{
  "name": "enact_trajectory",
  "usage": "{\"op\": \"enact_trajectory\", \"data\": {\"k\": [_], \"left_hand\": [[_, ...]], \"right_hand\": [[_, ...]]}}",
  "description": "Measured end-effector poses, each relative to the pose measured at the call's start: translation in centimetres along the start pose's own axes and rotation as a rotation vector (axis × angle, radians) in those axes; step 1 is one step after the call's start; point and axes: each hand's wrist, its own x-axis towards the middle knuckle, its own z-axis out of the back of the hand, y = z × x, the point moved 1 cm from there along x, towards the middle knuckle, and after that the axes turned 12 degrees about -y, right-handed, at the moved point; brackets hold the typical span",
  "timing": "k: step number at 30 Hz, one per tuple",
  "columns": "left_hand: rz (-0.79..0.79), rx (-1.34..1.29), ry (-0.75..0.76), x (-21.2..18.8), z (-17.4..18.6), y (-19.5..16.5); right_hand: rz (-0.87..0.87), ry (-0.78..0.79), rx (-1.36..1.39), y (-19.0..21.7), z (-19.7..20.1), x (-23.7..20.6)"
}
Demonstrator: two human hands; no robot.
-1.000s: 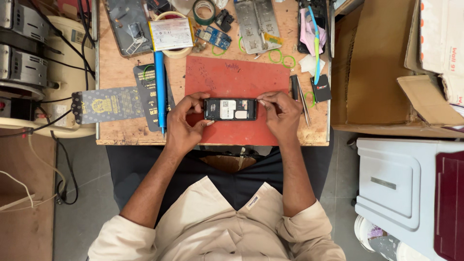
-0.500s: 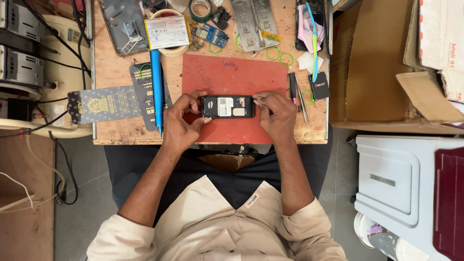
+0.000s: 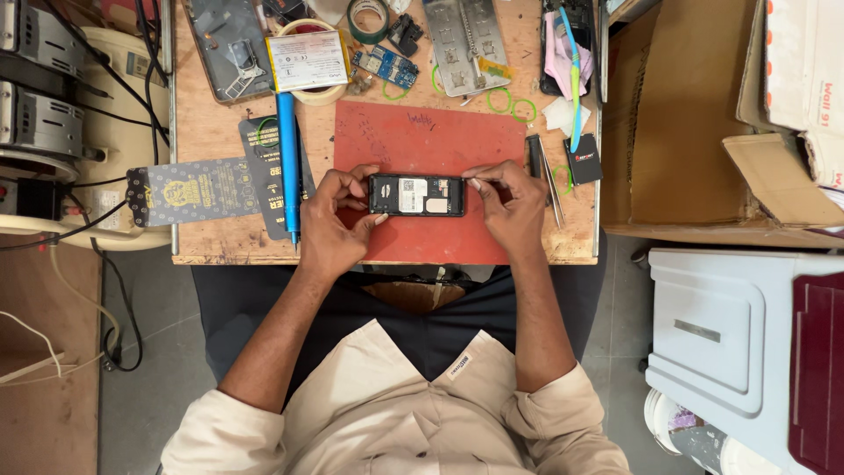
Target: The person disassembles a smartphone on a cluttered workbench, removing the back cover and internal components. They use a blue plastic pry tool to separate parts and a small metal tool to disconnect internal connectors. The person also briefly handles a light blue basket containing various items.
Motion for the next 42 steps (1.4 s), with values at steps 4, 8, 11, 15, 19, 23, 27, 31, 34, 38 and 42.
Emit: {"op": "enact_trajectory", "data": {"k": [4, 8, 11, 15, 19, 23, 27, 31, 34, 38, 42], "left_hand": [[-0.010, -0.020, 0.000, 0.1, -0.1, 0.0], [0.004, -0.009, 0.000, 0.1, 0.0, 0.0], [0.001, -0.008, 0.000, 0.1, -0.1, 0.0], [-0.004, -0.006, 0.005, 0.1, -0.1, -0.3], [-0.004, 0.004, 0.023, 0.4, 0.1, -0.5], [0.009, 0.026, 0.046, 0.6, 0.2, -0.6], [-0.025, 0.022, 0.037, 0.5, 0.3, -0.6], [-0.032, 0.019, 0.019, 0.2, 0.2, -0.7], [-0.036, 0.018, 0.008, 0.0, 0.0, -0.6], [-0.065, 0.004, -0.005, -0.1, 0.0, -0.5], [-0.064, 0.018, -0.004, -0.1, 0.0, -0.4]], "right_hand": [[-0.001, 0.005, 0.021, -0.1, 0.0, 0.1], [-0.028, 0.012, -0.008, -0.2, -0.1, 0.3], [0.015, 0.017, -0.045, 0.0, 0.0, 0.5], [0.113, 0.023, -0.127, 0.9, 0.0, 0.4], [0.261, 0.032, -0.287, 2.1, -0.1, 0.0], [0.231, 0.060, -0.310, 3.2, -0.2, 0.5], [0.214, 0.138, -0.404, 4.0, 0.1, 1.6], [0.143, 0.226, -0.364, 4.1, 0.4, 2.8], [-0.004, 0.351, -0.299, 3.0, 0.4, 4.5], [-0.247, 0.533, -0.019, 1.1, -0.5, 7.4], [-0.501, 0.636, 0.040, 0.3, -0.8, 8.9]]}}
